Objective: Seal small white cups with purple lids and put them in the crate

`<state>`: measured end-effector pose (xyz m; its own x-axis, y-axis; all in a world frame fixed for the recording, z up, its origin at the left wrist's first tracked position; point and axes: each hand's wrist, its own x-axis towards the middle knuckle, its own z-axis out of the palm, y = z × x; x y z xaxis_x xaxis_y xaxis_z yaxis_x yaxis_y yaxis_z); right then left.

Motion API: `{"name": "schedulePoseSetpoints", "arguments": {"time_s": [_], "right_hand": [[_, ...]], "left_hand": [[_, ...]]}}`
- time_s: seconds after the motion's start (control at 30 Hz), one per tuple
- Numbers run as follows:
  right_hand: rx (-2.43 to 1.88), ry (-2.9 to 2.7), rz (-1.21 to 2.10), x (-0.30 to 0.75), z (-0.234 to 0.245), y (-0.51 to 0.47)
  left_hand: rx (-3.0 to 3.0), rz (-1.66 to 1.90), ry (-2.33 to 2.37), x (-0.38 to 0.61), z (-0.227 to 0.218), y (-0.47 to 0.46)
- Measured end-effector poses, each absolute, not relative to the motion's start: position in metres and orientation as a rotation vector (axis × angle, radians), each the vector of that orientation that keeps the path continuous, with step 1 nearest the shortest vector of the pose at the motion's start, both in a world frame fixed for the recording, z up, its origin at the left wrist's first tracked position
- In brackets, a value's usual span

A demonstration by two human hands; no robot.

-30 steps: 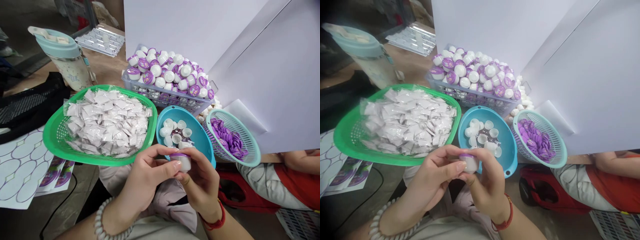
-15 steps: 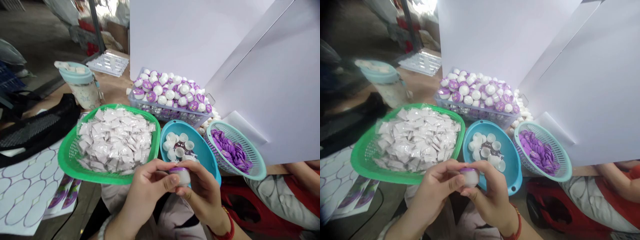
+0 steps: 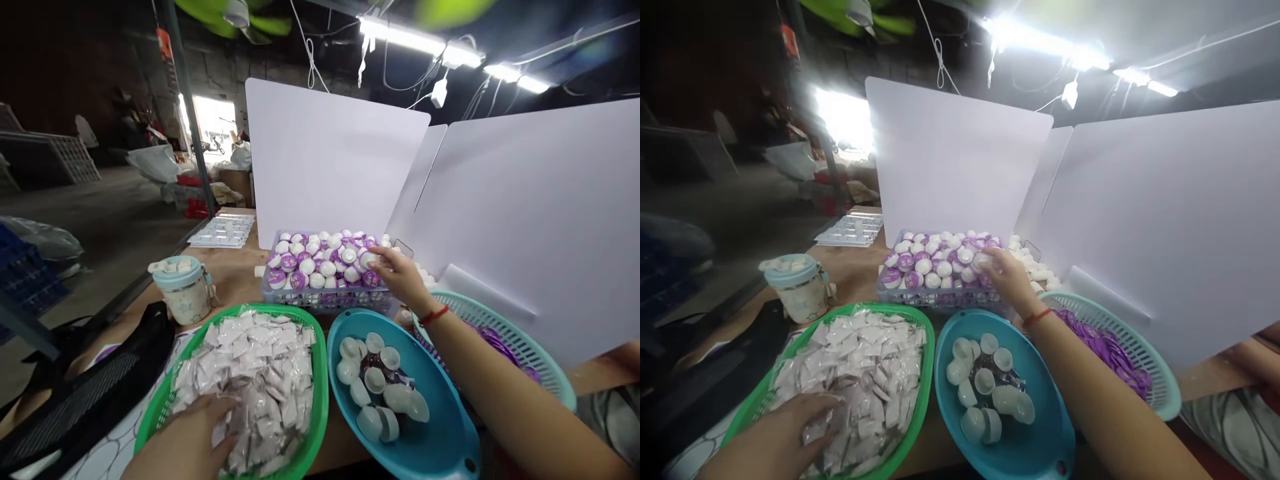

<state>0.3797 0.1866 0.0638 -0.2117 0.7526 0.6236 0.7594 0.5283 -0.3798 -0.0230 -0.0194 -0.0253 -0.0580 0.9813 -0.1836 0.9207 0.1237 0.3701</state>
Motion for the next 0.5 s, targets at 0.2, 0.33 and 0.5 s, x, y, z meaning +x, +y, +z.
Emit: {"name": "schedulePoseSetpoints", "arguments": {"time_s": [0.2, 0.33, 0.5], "right_hand": [[-1.135, -2.284, -0.106, 0.326, 0.044, 0.190], [-1.191, -2.337, -0.196, 0.319, 0.036, 0.181], [-1.266, -2.388, -0.284, 0.324, 0.040, 0.172]], "left_hand": [[1.753, 0.039, 1.935, -0.017, -0.020, -0.011], [1.786, 0.039, 1.933, -0.013, -0.016, -0.009], [1.802, 0.002, 1.923, -0.009, -0.012, -0.007]]}}
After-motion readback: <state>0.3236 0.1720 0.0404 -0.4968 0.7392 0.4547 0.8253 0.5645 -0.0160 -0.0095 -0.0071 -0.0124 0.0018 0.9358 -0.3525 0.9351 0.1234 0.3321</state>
